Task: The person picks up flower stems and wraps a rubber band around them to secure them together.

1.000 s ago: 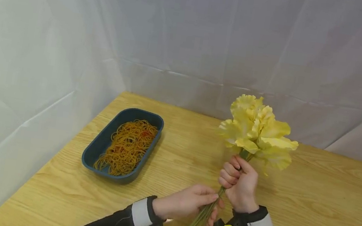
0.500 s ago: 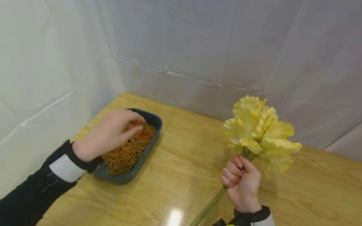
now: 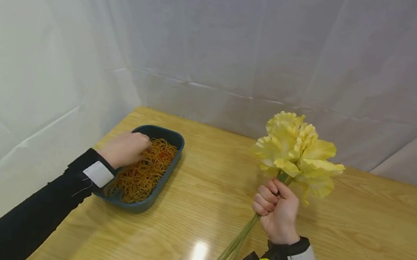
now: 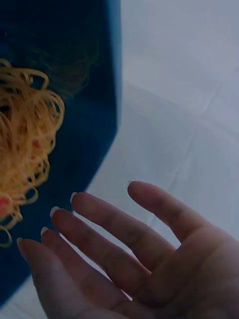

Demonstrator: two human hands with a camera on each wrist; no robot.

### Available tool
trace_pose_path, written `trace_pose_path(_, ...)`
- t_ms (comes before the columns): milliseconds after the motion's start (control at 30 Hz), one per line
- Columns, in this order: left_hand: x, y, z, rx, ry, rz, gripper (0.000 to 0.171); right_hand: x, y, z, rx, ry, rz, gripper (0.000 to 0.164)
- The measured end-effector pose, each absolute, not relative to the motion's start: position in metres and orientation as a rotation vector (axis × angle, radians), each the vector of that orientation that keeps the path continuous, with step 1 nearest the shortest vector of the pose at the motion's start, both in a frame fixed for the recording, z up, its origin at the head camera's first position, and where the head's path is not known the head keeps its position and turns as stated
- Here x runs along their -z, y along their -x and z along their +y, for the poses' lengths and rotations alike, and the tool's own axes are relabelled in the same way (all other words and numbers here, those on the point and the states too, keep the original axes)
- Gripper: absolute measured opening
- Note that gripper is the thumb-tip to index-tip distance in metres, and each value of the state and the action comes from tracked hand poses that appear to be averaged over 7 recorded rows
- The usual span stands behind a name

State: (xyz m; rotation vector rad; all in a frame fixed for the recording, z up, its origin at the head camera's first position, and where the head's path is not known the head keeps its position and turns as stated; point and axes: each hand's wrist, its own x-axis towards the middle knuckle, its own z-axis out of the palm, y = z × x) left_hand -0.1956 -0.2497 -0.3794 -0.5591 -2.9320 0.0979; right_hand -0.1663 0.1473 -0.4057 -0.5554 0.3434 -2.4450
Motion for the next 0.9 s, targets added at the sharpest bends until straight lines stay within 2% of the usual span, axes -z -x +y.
trace_pose_path(133, 0.388, 0.203, -0.248, -0.175, 0.585, -2.94, 0.036, 0.404, 0.163, 0.146, 2.45, 0.543, 0.354, 0.046)
trace_pose_path(300, 0.398, 0.21, -0.249, -0.256, 0.631, -2.941, 0.04, 0.404, 0.161, 0.146, 2.455, 0.526, 0.357, 0.044)
trace_pose_path(567, 0.392, 0.207, -0.258, -0.017, 0.587, -2.947, 0.028, 0.405, 0.163, 0.146, 2.441, 0.545, 0.326, 0.042)
trace_pose_path(767, 0.368, 0.195, -0.257, 0.078, 0.588, -2.896, 0.035, 0.403, 0.163, 0.146, 2.439, 0.545, 0.346, 0.043)
trace_pose_path(900, 0.359, 0.184, -0.26, 0.089, 0.587, -2.852, 0.021, 0.401, 0.163, 0.146, 2.44, 0.54, 0.358, 0.045)
